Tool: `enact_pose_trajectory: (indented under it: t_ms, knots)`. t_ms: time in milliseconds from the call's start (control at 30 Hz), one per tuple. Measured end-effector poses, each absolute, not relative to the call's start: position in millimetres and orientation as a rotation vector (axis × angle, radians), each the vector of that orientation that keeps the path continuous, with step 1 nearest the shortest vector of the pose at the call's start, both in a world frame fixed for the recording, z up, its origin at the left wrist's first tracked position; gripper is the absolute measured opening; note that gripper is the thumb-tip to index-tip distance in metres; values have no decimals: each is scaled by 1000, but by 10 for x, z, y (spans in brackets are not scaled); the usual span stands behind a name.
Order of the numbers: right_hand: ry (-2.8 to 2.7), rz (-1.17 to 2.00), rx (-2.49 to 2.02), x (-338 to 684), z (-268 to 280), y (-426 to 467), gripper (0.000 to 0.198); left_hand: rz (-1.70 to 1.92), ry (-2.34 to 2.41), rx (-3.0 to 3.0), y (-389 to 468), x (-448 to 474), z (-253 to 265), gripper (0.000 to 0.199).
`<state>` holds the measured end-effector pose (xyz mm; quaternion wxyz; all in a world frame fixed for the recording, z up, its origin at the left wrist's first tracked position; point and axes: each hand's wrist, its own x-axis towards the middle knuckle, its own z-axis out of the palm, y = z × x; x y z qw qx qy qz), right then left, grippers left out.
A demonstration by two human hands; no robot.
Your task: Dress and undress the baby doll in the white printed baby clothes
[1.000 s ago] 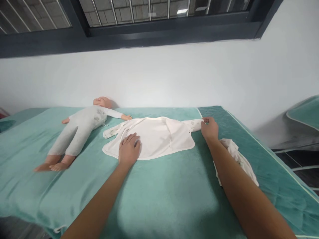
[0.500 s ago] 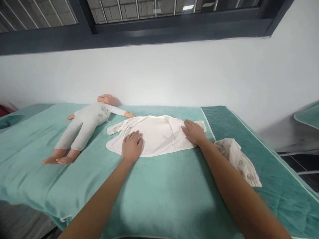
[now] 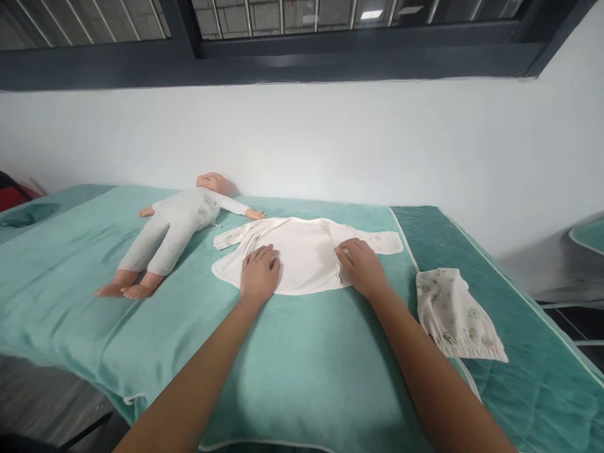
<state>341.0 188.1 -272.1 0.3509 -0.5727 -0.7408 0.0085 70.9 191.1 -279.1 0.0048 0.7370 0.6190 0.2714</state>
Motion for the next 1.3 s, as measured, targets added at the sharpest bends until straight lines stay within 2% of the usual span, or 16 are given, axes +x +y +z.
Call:
enact_pose_trajectory:
  t_ms: [133, 233, 333, 533, 767, 1033, 1133, 1300]
  knots:
    - [-1767, -102, -1628, 3494, -2724, 1610, 30, 870, 1928, 2308, 1919, 708, -2798, 29]
    - [-1804, 12, -1656, 3558, -2757, 1422, 25, 879, 1922, 2305, 1919, 711, -2794, 29]
    - [-2058, 103, -1494, 3519, -2783, 1269, 14, 869, 1925, 2299, 1913, 713, -2787, 28]
    - [-2211, -102, -1501, 3342, -2803, 1192, 36, 864, 1924, 2303, 1912, 712, -2787, 29]
    - [-2194, -276, -1579, 3328, -2774, 1208, 20, 871, 1917, 2287, 1915, 722, -2766, 28]
    - [-2161, -188, -1528, 3339, -2751, 1164, 21, 863, 1919, 2276, 1913, 721, -2758, 29]
    - [-2136, -163, -1551, 3316, -2737, 1164, 15, 866, 1917, 2275, 1916, 723, -2759, 29]
    - [-2091, -131, -1680, 3307, -2726, 1160, 27, 868, 1914, 2281, 1918, 724, -2762, 28]
